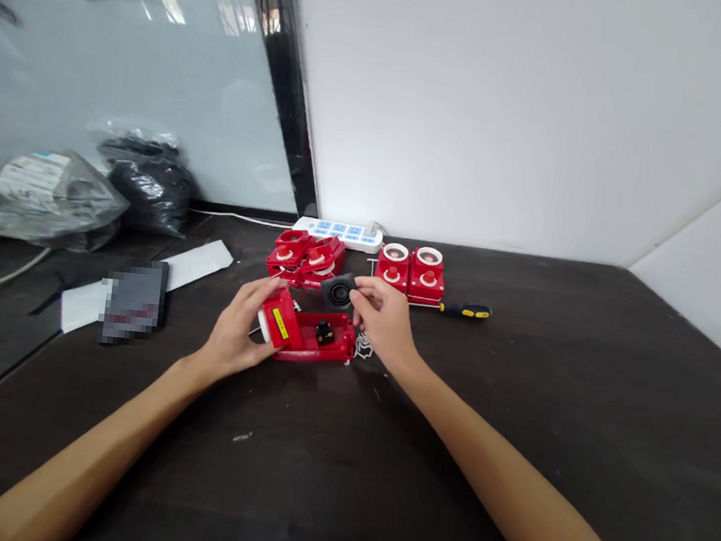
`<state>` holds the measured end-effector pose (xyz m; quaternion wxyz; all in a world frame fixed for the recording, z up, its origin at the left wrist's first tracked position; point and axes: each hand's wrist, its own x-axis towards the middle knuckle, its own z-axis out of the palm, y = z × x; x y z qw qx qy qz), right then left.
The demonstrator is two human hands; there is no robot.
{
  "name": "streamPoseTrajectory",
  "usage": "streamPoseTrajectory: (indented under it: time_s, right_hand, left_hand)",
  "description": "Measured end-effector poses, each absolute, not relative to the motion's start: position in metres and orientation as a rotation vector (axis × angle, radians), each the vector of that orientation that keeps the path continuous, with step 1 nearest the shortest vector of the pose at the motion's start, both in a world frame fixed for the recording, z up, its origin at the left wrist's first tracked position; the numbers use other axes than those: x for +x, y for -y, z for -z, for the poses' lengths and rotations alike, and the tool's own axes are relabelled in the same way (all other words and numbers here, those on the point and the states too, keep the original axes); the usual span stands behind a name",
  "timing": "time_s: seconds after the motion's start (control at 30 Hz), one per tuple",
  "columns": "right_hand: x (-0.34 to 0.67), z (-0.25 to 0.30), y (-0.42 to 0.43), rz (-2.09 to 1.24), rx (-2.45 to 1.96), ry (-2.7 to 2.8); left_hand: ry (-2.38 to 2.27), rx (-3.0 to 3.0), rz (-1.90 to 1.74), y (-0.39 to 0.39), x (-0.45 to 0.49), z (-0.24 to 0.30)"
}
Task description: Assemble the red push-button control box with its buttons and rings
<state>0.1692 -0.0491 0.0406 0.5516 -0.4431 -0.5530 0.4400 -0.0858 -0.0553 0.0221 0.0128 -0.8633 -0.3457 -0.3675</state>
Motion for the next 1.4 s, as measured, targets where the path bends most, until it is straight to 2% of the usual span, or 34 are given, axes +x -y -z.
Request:
streamPoseTrajectory:
  time_s: [0.3,0.43,0.6,0.8,0.87,1.0,1.1,1.2,1.4]
  right_hand:
    - [0.166,-0.058,0.071,-1.567,-0.931,1.036]
    - [0.160,-0.060,0.074,-1.595,-0.909,1.018]
    - [0.157,-0.059,0.075,-1.555,-0.883,1.029]
    - [0.154,-0.055,0.073,-1.340,-0.912,1.234]
    - [0.154,-0.056,0.071,-1.247,-0.940,1.288]
    - [0.156,-0.058,0.070,-0.805,-1.048,1.498]
    - [0.156,-0.059,0.071,-0.471,-1.065,1.628]
    - [0.153,-0.057,0.074,-0.330,-1.041,1.684]
    - [0.144,-0.049,0.078,-0.055,-0.901,1.855]
  left_hand:
    - [0.963,-2.516,1.377,0.065,-0.070,-0.018]
    - [1.007,-2.525,1.488,0.065,-0.069,-0.014]
    - [1.340,-2.588,1.545,0.065,-0.073,-0.011]
    - [1.554,-2.821,1.690,0.068,-0.074,-0.032]
    - [1.622,-2.853,1.623,0.067,-0.078,-0.040]
    - [1.682,-2.818,1.369,0.064,-0.087,-0.049]
    - [1.700,-2.826,1.436,0.060,-0.092,-0.050]
    - [1.727,-2.852,1.523,0.058,-0.094,-0.048]
    - [1.701,-2.836,1.478,0.063,-0.091,-0.050]
